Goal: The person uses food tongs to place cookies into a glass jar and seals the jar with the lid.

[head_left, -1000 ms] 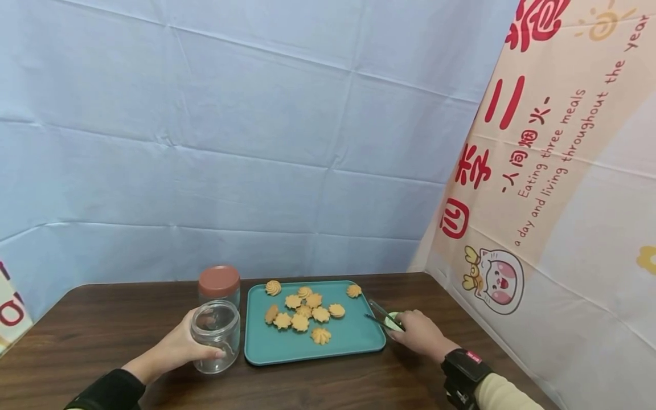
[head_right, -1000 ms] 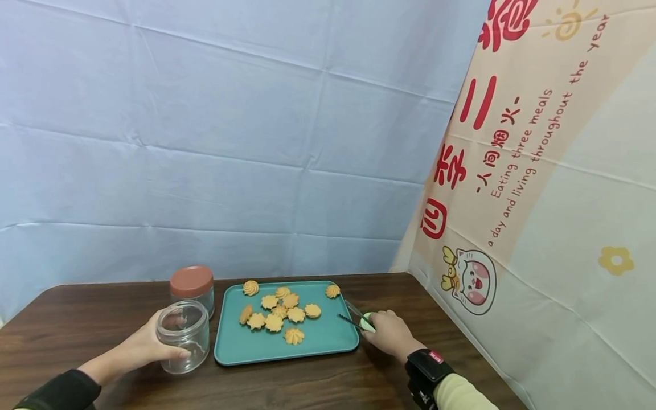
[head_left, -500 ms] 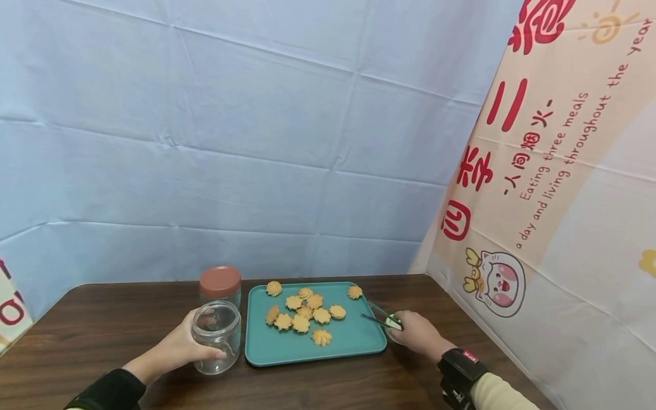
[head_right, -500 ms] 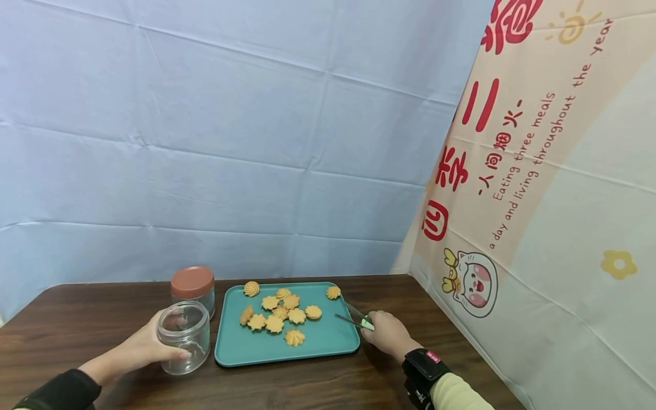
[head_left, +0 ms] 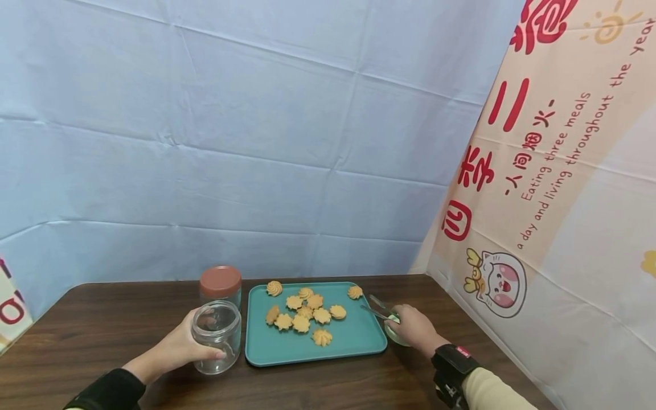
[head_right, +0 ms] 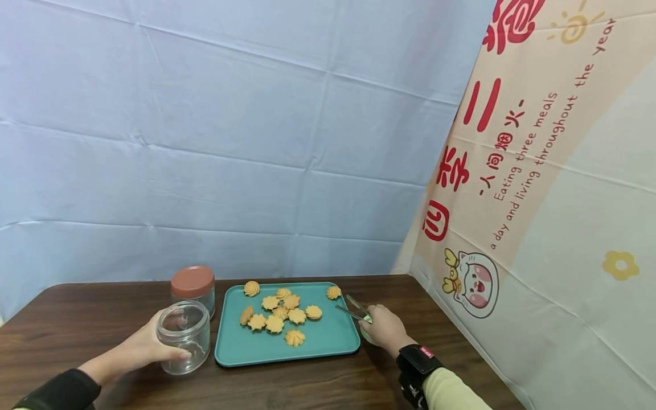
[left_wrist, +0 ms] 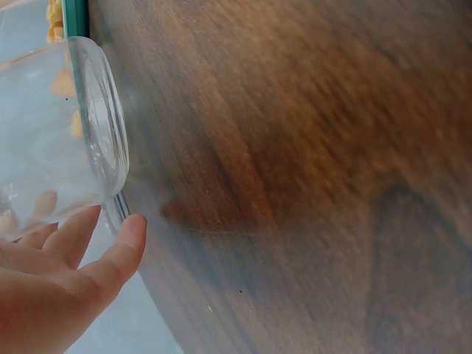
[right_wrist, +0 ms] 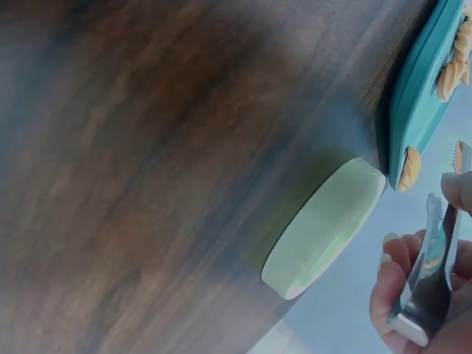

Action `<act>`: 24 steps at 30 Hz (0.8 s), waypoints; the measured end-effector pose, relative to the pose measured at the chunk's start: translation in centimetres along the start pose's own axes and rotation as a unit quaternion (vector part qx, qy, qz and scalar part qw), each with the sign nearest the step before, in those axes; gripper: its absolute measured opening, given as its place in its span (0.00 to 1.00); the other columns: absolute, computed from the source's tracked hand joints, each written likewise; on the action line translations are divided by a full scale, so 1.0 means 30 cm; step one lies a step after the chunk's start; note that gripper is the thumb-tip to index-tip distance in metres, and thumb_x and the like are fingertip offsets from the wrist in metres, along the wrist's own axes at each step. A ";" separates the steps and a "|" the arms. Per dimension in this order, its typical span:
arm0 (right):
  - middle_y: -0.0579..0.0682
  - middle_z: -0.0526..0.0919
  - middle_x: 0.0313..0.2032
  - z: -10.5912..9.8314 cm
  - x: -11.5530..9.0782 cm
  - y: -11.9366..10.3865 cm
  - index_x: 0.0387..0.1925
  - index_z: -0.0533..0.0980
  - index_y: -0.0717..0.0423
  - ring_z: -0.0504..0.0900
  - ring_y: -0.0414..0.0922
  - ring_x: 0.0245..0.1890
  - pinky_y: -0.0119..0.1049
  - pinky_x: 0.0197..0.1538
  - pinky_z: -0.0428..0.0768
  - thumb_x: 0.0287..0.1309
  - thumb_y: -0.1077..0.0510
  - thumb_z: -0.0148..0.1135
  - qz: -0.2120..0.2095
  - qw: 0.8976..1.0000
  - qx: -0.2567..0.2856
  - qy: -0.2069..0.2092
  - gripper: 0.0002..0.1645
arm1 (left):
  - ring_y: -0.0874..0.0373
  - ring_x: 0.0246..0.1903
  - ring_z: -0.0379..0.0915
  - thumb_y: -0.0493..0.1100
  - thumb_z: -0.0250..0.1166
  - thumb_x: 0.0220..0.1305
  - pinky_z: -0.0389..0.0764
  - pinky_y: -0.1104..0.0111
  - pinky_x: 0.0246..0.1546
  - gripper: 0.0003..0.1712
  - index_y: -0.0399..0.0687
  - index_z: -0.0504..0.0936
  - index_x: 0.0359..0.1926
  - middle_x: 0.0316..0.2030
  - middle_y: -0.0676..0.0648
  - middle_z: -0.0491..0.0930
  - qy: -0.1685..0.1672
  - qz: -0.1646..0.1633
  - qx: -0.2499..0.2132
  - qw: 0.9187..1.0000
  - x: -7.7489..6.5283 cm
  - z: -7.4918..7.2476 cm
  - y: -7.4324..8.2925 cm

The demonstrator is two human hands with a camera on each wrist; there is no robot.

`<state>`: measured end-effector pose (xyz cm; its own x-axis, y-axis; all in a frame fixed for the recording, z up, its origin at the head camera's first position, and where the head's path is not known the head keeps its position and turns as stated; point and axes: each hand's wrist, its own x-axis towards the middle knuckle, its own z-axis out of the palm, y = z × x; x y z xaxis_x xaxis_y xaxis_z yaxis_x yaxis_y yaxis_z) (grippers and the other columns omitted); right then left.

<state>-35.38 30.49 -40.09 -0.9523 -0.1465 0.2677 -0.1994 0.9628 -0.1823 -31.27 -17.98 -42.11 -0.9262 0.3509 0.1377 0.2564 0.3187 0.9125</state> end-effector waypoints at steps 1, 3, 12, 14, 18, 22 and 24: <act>0.55 0.79 0.31 0.002 0.003 -0.002 0.40 0.79 0.68 0.77 0.46 0.30 0.45 0.32 0.77 0.59 0.57 0.67 0.001 1.000 -0.001 -0.001 0.16 | 0.39 0.54 0.69 0.39 0.75 0.50 0.77 0.54 0.48 0.58 0.26 0.44 0.69 0.57 0.29 0.65 0.000 0.000 -0.001 1.000 -0.001 0.000 0.001; 0.55 0.80 0.32 0.006 0.010 -0.008 0.41 0.79 0.68 0.78 0.48 0.32 0.45 0.34 0.78 0.59 0.57 0.67 0.002 1.000 -0.005 -0.003 0.16 | 0.39 0.54 0.69 0.39 0.75 0.50 0.77 0.55 0.48 0.58 0.26 0.44 0.69 0.57 0.29 0.66 0.001 0.000 0.000 1.000 -0.002 0.000 0.002; 0.58 0.80 0.38 0.035 0.064 -0.032 0.47 0.78 0.69 0.81 0.53 0.38 0.48 0.40 0.80 0.60 0.56 0.66 0.025 1.000 -0.009 -0.013 0.21 | 0.35 0.57 0.67 0.39 0.76 0.49 0.75 0.53 0.51 0.58 0.25 0.45 0.69 0.60 0.26 0.63 0.011 0.003 0.010 1.000 -0.006 0.000 0.005; 0.58 0.79 0.37 0.043 0.077 -0.032 0.47 0.78 0.69 0.80 0.53 0.37 0.48 0.39 0.80 0.60 0.56 0.66 0.028 0.999 -0.014 -0.013 0.21 | 0.36 0.57 0.67 0.40 0.76 0.49 0.75 0.53 0.51 0.58 0.26 0.45 0.69 0.60 0.27 0.64 0.013 0.004 0.012 1.000 -0.006 0.000 0.004; 0.57 0.78 0.35 0.053 0.097 -0.030 0.45 0.78 0.69 0.79 0.52 0.34 0.46 0.36 0.80 0.61 0.56 0.66 0.026 0.999 -0.022 -0.013 0.19 | 0.37 0.57 0.68 0.39 0.77 0.48 0.75 0.53 0.52 0.58 0.26 0.46 0.68 0.59 0.29 0.66 0.015 0.006 0.014 1.000 -0.002 0.002 0.001; 0.55 0.76 0.31 0.065 0.117 -0.025 0.42 0.77 0.68 0.77 0.49 0.30 0.44 0.32 0.78 0.61 0.56 0.65 0.023 0.999 -0.025 -0.012 0.17 | 0.37 0.56 0.68 0.39 0.77 0.48 0.75 0.52 0.51 0.58 0.26 0.46 0.68 0.59 0.29 0.66 0.015 0.004 0.014 1.000 -0.002 0.003 -0.002; 0.55 0.75 0.30 0.068 0.125 -0.026 0.41 0.77 0.68 0.76 0.48 0.29 0.44 0.31 0.77 0.61 0.56 0.65 0.024 0.999 -0.024 -0.011 0.16 | 0.38 0.56 0.68 0.39 0.77 0.49 0.75 0.52 0.51 0.58 0.26 0.45 0.68 0.59 0.29 0.66 0.015 0.004 0.013 1.000 -0.002 0.003 -0.001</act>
<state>-39.26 28.72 -40.87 -0.9655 -0.1044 0.2387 -0.1427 0.9785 -0.1492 -31.21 -17.93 -42.18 -0.9322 0.3266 0.1561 0.2700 0.3401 0.9008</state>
